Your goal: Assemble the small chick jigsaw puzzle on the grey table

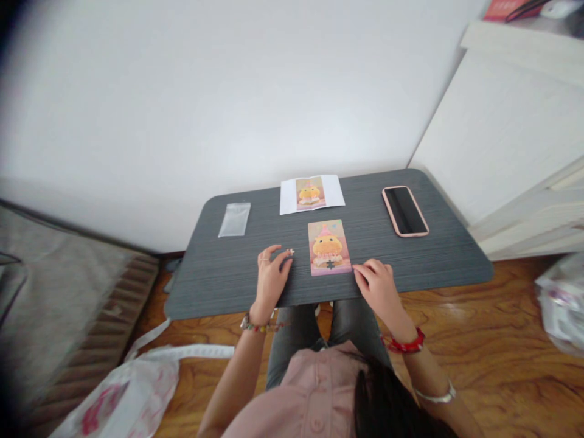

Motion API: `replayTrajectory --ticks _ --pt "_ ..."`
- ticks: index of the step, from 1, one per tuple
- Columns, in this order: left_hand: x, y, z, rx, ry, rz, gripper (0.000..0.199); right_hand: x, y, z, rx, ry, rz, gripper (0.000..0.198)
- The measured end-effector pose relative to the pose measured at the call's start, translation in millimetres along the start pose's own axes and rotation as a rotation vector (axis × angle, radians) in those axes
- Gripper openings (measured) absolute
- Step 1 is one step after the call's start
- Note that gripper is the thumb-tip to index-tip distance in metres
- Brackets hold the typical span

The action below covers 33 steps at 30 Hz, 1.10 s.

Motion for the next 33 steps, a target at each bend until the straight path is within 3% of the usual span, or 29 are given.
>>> replayTrajectory --ticks 4,9,15,22,27,33 --pt "-4.6 -23.1 -3.3 -0.068 -0.055 0.009 0.019 13.0 19.2 4.2 -0.029 0.047 -0.052 0.024" --pt "-12.4 -22.8 -6.4 -0.076 -0.065 -0.023 0.013 15.4 21.1 6.6 -0.045 0.073 -0.085 0.024" --pt "-12.4 -18.2 -10.7 -0.016 -0.101 -0.009 0.008 9.0 1.1 6.0 -0.071 0.062 -0.058 0.025" --pt "-6.3 -10.6 -17.1 0.098 -0.153 0.013 0.004 -0.8 -40.8 -14.6 -0.1 -0.051 0.094 0.022" --pt "-8.7 -2.5 -18.5 0.198 -0.174 0.047 0.006 -14.4 -57.8 -29.3 -0.129 -0.108 0.093 0.021" --pt "-12.2 23.0 -18.5 0.388 -0.184 0.118 0.002 -28.1 -66.4 -25.8 -0.232 -0.01 0.11 0.018"
Point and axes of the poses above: each hand's wrist, its own x-axis away from the middle knuckle, its own z-axis out of the back of the hand, y = z × x, the point moved 9 cm from there along -x, towards the middle knuckle, and after that the axes turned 10 degrees about -z, right-handed, at the moved point
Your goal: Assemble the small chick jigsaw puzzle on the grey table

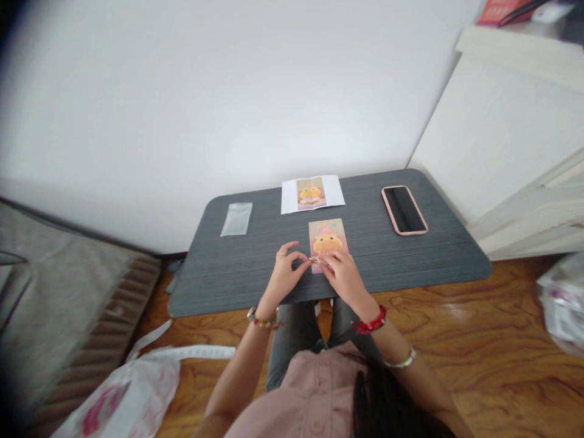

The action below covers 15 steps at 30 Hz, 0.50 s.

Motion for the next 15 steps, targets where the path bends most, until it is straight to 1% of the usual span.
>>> replayTrajectory --ticks 4,8,11,15 --pt "-1.5 10.1 -8.9 0.105 -0.011 0.045 0.004 -1.1 -1.7 9.3 0.053 0.066 0.053 0.018" --pt "-0.9 10.9 -16.9 0.162 -0.026 0.077 0.005 2.5 -1.9 13.8 0.12 0.051 0.098 0.019" --pt "-1.2 15.4 -19.4 0.14 -0.026 0.017 0.002 4.8 1.5 14.5 0.171 0.04 0.1 0.02" --pt "-4.4 29.8 -11.7 -0.042 0.053 -0.16 0.019 4.5 8.6 12.8 0.212 0.004 0.11 0.022"
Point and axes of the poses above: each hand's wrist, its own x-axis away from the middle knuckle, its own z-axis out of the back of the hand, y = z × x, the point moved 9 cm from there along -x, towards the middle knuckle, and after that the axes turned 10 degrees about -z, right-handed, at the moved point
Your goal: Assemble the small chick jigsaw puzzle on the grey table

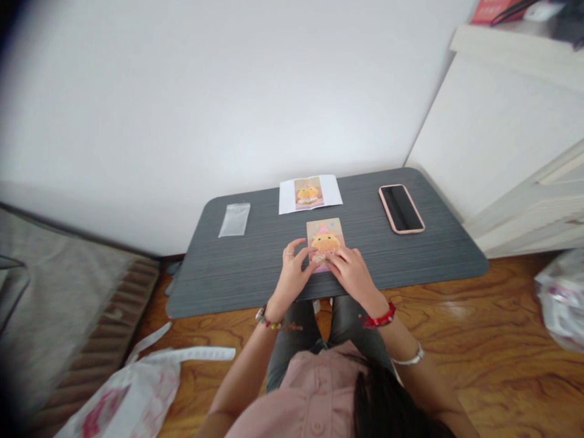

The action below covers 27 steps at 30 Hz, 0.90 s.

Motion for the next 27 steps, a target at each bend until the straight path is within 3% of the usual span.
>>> replayTrajectory --ticks 4,9,18,27 --pt "-7.2 15.7 0.5 -0.13 -0.003 -0.18 0.011 -3.8 5.6 -1.5 0.028 -0.057 0.018 0.024" --pt "-12.8 25.2 2.1 -0.202 0.007 -0.261 0.011 -10.8 5.8 3.1 0.045 -0.078 0.035 0.025" --pt "-13.4 20.7 -0.1 -0.214 -0.007 -0.23 0.01 -12.2 5.7 2.0 0.032 -0.048 0.033 0.024" --pt "-4.2 9.9 -16.6 -0.176 -0.016 -0.166 0.008 -1.3 16.5 -11.1 0.003 -0.083 0.025 0.023"
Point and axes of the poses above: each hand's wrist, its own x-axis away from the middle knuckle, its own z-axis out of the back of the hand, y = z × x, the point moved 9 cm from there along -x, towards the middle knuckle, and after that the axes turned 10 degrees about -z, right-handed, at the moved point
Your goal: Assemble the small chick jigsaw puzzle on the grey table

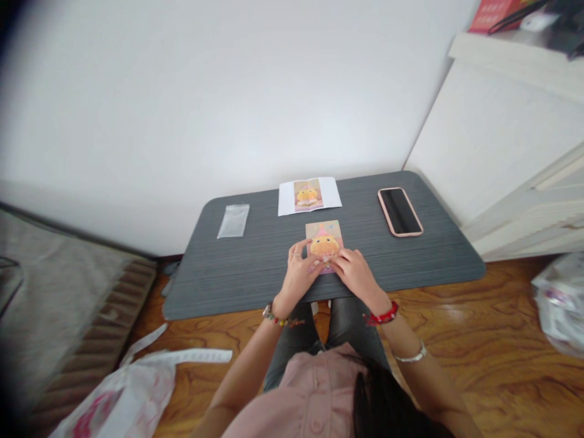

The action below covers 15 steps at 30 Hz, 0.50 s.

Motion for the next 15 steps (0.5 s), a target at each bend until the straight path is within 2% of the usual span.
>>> replayTrajectory --ticks 7,15 --pt "2.9 -6.7 -8.0 -0.012 -0.045 0.086 0.007 0.9 6.5 -13.9 -0.001 -0.053 -0.034 0.021" --pt "5.5 -11.4 -13.6 0.0 -0.073 0.177 0.008 2.1 6.8 -16.8 0.019 -0.073 -0.04 0.018"
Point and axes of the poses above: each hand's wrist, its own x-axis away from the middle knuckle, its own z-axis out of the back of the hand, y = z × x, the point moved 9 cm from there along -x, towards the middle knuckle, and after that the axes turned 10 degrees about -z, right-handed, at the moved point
